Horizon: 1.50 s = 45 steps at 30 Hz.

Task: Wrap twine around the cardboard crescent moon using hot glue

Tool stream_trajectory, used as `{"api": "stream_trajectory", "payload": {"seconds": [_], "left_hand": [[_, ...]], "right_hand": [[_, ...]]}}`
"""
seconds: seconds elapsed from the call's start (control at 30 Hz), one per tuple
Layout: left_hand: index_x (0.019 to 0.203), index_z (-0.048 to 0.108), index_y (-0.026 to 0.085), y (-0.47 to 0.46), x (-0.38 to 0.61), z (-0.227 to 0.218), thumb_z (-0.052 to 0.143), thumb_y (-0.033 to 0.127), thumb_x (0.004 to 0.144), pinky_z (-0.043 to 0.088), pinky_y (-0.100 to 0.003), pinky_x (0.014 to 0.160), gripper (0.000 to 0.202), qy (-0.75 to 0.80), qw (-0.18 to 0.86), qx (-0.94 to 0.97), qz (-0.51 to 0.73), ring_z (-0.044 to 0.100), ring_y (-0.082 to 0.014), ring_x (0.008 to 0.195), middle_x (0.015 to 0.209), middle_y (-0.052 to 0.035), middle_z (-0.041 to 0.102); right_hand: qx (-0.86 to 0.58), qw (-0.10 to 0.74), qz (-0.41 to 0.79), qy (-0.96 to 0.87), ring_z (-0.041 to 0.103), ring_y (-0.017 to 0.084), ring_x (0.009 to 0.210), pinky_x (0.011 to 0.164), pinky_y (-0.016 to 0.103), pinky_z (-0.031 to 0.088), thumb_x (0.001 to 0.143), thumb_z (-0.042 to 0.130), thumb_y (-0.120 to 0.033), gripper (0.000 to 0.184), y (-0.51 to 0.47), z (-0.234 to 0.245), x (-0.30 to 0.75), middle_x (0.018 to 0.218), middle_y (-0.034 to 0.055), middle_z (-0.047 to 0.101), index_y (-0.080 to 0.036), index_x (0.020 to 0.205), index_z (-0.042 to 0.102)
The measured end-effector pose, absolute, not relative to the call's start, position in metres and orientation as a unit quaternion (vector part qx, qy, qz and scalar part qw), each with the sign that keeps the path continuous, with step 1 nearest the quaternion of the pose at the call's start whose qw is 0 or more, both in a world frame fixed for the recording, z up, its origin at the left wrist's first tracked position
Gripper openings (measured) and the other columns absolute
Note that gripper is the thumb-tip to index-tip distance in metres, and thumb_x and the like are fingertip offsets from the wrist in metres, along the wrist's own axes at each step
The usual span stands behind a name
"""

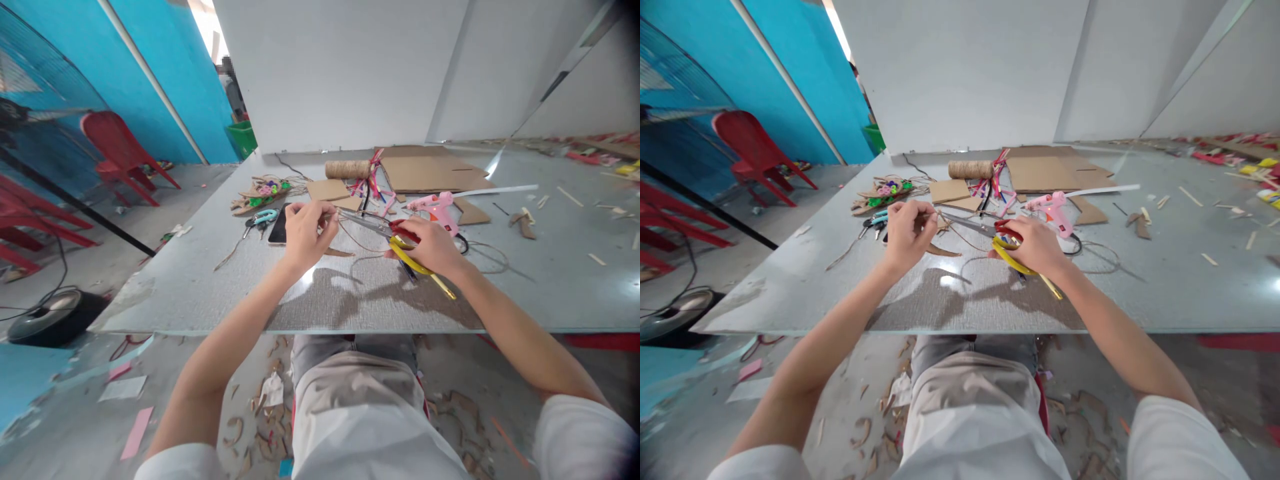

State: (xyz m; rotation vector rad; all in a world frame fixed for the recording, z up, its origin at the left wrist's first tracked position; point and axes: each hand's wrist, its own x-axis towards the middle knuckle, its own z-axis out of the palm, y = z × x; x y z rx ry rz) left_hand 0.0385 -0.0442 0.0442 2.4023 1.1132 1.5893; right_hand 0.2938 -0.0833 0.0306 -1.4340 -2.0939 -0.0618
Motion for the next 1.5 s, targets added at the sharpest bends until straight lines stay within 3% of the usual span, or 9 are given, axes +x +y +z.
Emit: {"api": "stream_trajectory", "payload": {"seconds": [0.3,0.67,0.9,1.1,1.2,1.3,1.43,1.5], "left_hand": [[0.080,0.052,0.021,-0.0424,0.0381,0.0432,0.050,0.021,0.084,0.033,-0.035,0.082,0.005,0.358,0.013,0.785,0.505,0.048,-0.0124,0.057,0.057,0.0063,0.051],[0.077,0.052,0.021,-0.0386,0.0389,0.0425,0.051,0.023,0.081,0.034,-0.035,0.076,0.005,0.372,0.065,0.791,0.481,0.048,-0.0130,0.055,0.053,0.0054,0.048],[0.078,0.052,0.021,-0.0390,0.0386,0.0421,0.050,0.022,0.082,0.035,-0.036,0.077,0.005,0.368,0.059,0.795,0.478,0.048,-0.0130,0.056,0.054,0.0054,0.049],[0.078,0.053,0.020,-0.0381,0.0372,0.0405,0.050,0.020,0.083,0.036,-0.036,0.078,0.005,0.346,0.047,0.806,0.478,0.047,-0.0124,0.055,0.056,0.0054,0.049],[0.079,0.053,0.020,-0.0382,0.0370,0.0417,0.050,0.020,0.084,0.037,-0.034,0.074,0.005,0.318,0.049,0.810,0.490,0.045,-0.0115,0.053,0.056,0.0056,0.049],[0.081,0.052,0.021,-0.0389,0.0369,0.0447,0.048,0.018,0.086,0.039,-0.030,0.067,0.007,0.269,0.077,0.816,0.505,0.046,-0.0113,0.056,0.064,0.0033,0.053],[0.082,0.052,0.021,-0.0393,0.0363,0.0467,0.049,0.017,0.086,0.044,-0.030,0.074,0.006,0.225,0.078,0.807,0.540,0.057,-0.0158,0.089,0.092,-0.0056,0.060],[0.083,0.052,0.020,-0.0393,0.0360,0.0457,0.050,0.020,0.087,0.045,-0.029,0.073,0.005,0.227,0.111,0.806,0.535,0.058,-0.0164,0.093,0.101,-0.0081,0.062]], "right_hand": [[-0.514,0.291,0.048,-0.806,0.061,0.024,0.082,0.069,0.033,0.044,0.070,0.063,-0.067,0.058,-0.0793,0.0302,0.2969,0.093,0.0093,0.068,-0.017,0.097,0.069],[-0.549,0.305,-0.057,-0.776,0.063,0.024,0.084,0.066,0.032,0.043,0.070,0.067,-0.061,0.048,-0.0832,0.0318,0.2937,0.094,0.0079,0.069,-0.021,0.095,0.070],[-0.532,0.303,-0.021,-0.791,0.060,0.022,0.077,0.065,0.031,0.042,0.070,0.066,-0.062,0.049,-0.0823,0.0315,0.2963,0.089,0.0075,0.067,-0.020,0.095,0.070],[-0.526,0.286,-0.006,-0.801,0.055,0.019,0.069,0.061,0.030,0.039,0.071,0.064,-0.065,0.049,-0.0809,0.0317,0.3000,0.077,0.0065,0.063,-0.018,0.085,0.070],[-0.523,0.286,0.006,-0.803,0.059,0.021,0.074,0.062,0.031,0.040,0.072,0.064,-0.064,0.050,-0.0807,0.0319,0.3022,0.084,0.0074,0.066,-0.019,0.091,0.069],[-0.501,0.280,0.039,-0.818,0.062,0.024,0.083,0.068,0.033,0.044,0.070,0.065,-0.065,0.055,-0.0807,0.0319,0.3025,0.095,0.0095,0.068,-0.018,0.098,0.068],[-0.488,0.285,0.078,-0.822,0.062,0.025,0.083,0.071,0.035,0.047,0.068,0.066,-0.067,0.059,-0.0810,0.0323,0.2998,0.094,0.0107,0.067,-0.017,0.098,0.067],[-0.486,0.287,0.087,-0.821,0.061,0.025,0.082,0.070,0.035,0.047,0.067,0.067,-0.067,0.058,-0.0812,0.0329,0.2988,0.092,0.0108,0.066,-0.017,0.098,0.067]]}}
